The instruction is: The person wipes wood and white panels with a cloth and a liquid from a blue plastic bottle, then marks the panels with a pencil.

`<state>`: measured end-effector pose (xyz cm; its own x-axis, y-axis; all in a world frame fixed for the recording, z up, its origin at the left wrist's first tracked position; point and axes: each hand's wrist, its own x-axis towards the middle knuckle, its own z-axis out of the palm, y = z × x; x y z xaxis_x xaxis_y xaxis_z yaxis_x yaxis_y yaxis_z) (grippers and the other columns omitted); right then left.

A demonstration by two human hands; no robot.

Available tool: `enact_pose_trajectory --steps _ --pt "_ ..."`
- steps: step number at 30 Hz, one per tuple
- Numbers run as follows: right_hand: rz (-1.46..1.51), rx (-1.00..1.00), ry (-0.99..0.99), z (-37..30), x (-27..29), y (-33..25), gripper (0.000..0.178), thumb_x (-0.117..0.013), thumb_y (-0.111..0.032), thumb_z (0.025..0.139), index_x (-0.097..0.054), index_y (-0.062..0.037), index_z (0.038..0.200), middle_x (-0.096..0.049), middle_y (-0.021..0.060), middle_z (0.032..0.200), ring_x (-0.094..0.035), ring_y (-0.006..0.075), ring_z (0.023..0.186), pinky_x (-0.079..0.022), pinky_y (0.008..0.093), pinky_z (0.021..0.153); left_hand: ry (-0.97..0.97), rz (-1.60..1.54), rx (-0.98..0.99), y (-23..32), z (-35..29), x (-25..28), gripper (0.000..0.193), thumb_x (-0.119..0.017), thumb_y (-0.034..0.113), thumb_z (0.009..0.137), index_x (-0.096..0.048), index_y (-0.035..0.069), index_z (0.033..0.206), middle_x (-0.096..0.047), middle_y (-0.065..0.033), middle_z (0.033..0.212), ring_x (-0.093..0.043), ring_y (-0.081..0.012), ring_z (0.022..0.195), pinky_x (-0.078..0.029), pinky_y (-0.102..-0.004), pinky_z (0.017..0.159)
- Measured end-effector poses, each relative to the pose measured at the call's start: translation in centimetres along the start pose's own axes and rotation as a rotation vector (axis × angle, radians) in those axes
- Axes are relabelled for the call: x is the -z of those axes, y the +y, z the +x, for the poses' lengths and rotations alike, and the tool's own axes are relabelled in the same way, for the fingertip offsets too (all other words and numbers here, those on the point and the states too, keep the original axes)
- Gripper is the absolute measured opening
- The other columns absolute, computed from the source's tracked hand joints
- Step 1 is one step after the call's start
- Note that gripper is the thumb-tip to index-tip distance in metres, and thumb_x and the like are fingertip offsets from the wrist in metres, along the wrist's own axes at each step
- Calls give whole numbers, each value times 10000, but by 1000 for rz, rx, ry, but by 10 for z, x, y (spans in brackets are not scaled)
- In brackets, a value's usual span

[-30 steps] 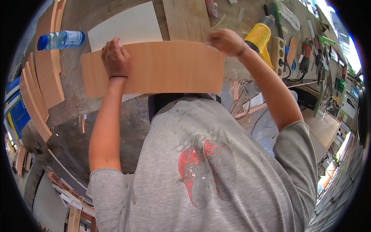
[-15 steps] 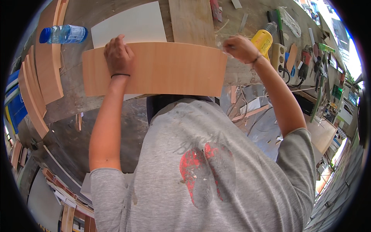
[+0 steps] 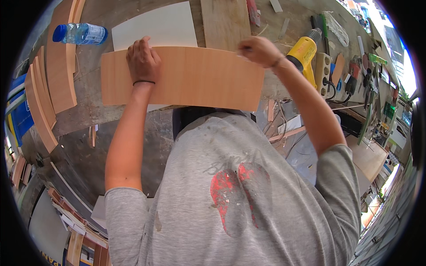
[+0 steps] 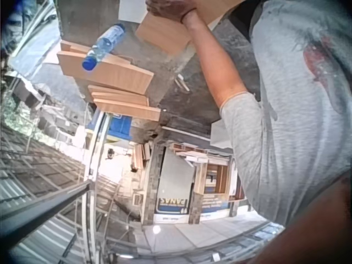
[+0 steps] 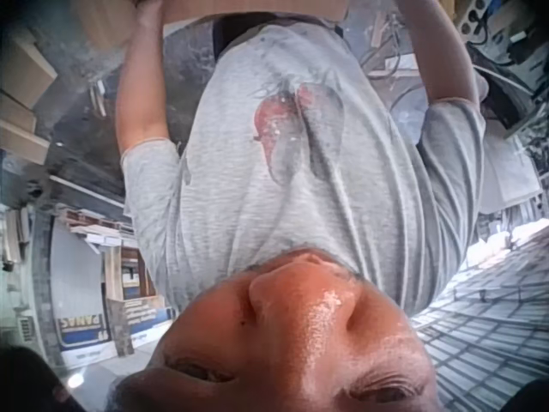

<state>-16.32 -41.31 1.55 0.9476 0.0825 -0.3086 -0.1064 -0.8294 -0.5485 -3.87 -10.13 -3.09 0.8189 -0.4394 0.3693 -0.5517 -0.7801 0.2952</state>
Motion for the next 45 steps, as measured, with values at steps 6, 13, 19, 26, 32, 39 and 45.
enact_pose_trajectory --steps 6,13,19,26,32,39,45 --pt "-92 -44 -41 -4 5 8 170 -585 -241 773 -693 -123 829 -676 114 828 -640 322 831 -514 410 722 26 -19 2 -6 1 -1 271 -506 80 828 -540 100 1096 -603 -110 1009 -547 -317 1006 -412 -442 896" --pt "-86 -41 83 -2 -1 -12 189 -593 -261 781 -685 -107 840 -667 111 820 -626 332 854 -507 421 724 57 -3 -21 1 1 3 247 -496 75 846 -548 92 1087 -599 -112 984 -557 -319 970 -419 -444 853" --pt "-11 -60 7 -24 12 20 179 -598 -237 793 -683 -85 834 -662 139 776 -620 357 749 -500 427 660 17 -1 1 1 1 1 270 -518 75 815 -542 93 1083 -600 -115 985 -552 -325 996 -417 -453 882" --pt "-66 -102 19 5 -7 -10 178 -611 -242 774 -694 -103 849 -671 138 829 -627 345 811 -507 407 723 15 -142 -65 -9 2 6 264 -508 51 821 -526 64 1085 -577 -139 1008 -530 -336 991 -402 -455 881" --pt "-58 -130 114 -37 12 22 189 -617 -231 793 -688 -80 883 -668 142 916 -622 342 889 -499 407 764 116 -283 38 -20 -2 15 247 -514 78 861 -511 34 1104 -537 -162 1091 -494 -340 1049 -377 -452 922" --pt "70 -140 370 -62 -11 -23 113 -611 -56 822 -644 -45 930 -619 158 884 -606 343 843 -480 384 733 144 105 263 -90 -44 73 383 -583 315 878 -515 38 1133 -560 -159 1123 -509 -350 1081 -389 -486 906" --pt "-64 134 329 -34 -16 -45 71 -619 -27 812 -644 -47 876 -590 114 811 -598 308 796 -473 383 696 -121 83 477 -111 -58 64 515 -542 514 886 -534 26 1049 -635 -178 964 -627 -370 835 -504 -495 667"
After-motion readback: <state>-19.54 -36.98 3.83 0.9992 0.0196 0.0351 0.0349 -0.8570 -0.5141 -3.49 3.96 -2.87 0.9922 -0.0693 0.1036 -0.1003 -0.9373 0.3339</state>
